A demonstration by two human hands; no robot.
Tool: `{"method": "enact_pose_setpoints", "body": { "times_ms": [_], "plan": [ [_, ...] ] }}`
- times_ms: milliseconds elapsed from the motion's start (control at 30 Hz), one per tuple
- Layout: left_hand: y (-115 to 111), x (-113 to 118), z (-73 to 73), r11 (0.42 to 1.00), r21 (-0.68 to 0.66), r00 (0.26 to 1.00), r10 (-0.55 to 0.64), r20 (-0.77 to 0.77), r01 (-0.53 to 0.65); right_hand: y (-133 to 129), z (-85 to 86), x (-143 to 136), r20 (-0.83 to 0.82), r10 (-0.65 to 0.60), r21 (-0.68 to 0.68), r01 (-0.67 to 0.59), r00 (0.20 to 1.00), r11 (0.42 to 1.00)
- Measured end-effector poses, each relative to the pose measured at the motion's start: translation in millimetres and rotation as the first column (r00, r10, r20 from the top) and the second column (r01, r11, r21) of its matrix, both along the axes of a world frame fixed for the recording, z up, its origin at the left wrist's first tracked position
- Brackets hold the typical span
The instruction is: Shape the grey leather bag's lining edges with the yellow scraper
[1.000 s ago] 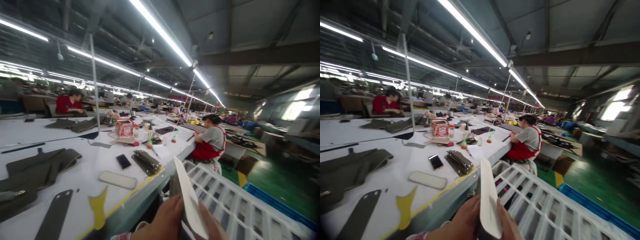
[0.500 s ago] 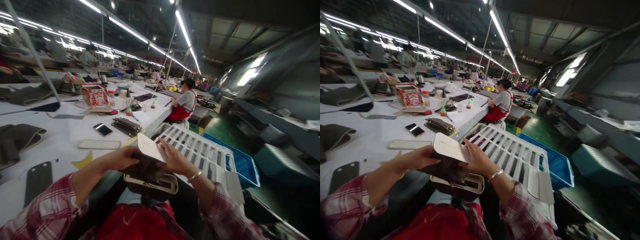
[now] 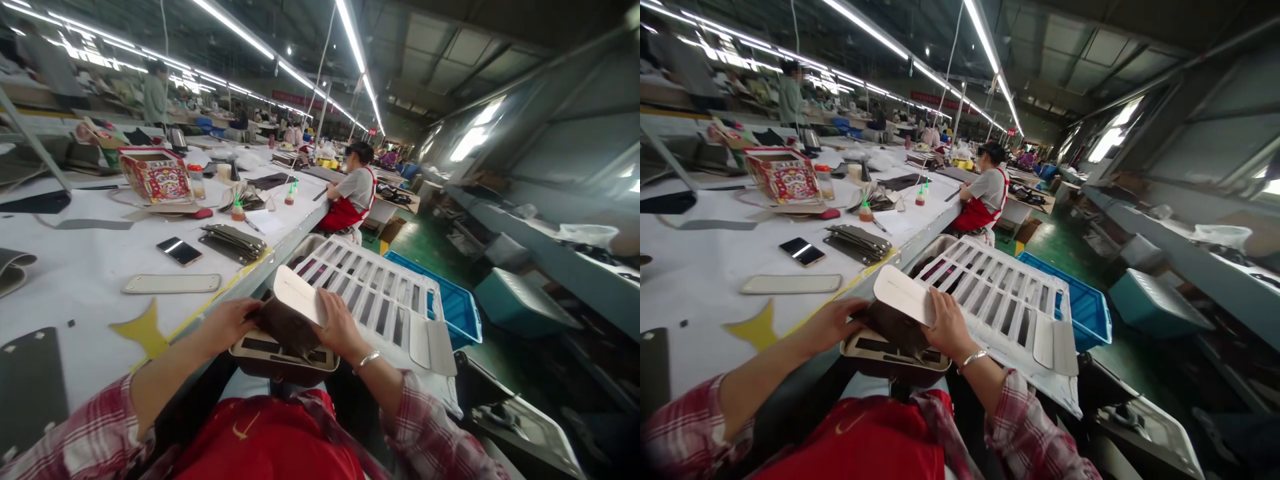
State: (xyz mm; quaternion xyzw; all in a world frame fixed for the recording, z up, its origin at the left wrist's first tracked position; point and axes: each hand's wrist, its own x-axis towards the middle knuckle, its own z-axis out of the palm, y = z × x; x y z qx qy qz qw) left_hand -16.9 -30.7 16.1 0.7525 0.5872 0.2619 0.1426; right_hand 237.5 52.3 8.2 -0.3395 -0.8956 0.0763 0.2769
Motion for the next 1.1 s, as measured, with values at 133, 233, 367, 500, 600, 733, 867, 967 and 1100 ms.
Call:
{"method": "enact_pose_setpoints", "body": {
  "times_ms": [133, 233, 367, 500, 600, 733, 867, 967, 1100],
  "plan": [
    [6, -7, -5.2, 0.994, 0.100, 0.997, 0.040, -0.065, -0.034, 6, -4.5, -6, -0.018, -0.003, 0.015, 0.004, 1.000, 1.000],
    [6, -7, -11.4, 0.997, 0.080, 0.992, 0.028, -0.120, -0.019, 6, -7.9, -6, 0.017, 0.006, 0.011, -0.006, 1.000, 1.000],
    [0, 1, -31.0, 0.997, -0.018, 0.965, -0.081, -0.248, 0.079, -4, -10.3, 5, 0.196, 0.035, 0.038, -0.043, 0.980, 0.998],
    [-10, -6, -55.4, 0.999, 0.025, 0.996, -0.029, -0.081, 0.031, -11, -11.3, 13, 0.314, 0.042, 0.064, -0.065, 0.949, 0.996],
    [-17, -21, -71.7, 0.970, 0.002, 0.950, 0.239, 0.203, -0.244, -12, -16.7, 5, 0.375, 0.062, 0.083, -0.100, 0.925, 0.992],
    [-26, -30, -92.2, 0.870, -0.238, 0.763, 0.492, 0.418, -0.431, -11, -30.8, -14, 0.461, 0.115, 0.098, -0.179, 0.880, 0.979],
    [-31, -23, -108.6, 0.834, -0.313, 0.704, 0.551, 0.448, -0.454, -13, -38.5, -23, 0.515, 0.180, 0.099, -0.267, 0.838, 0.959],
    [-30, -17, -113.6, 0.822, -0.345, 0.698, 0.568, 0.436, -0.453, -17, -38.1, -25, 0.555, 0.179, 0.113, -0.287, 0.812, 0.951],
    [-28, -10, -112.5, 0.830, -0.320, 0.715, 0.556, 0.423, -0.457, -20, -49.3, -24, 0.540, 0.138, 0.226, -0.301, 0.830, 0.927]
  ]
}}
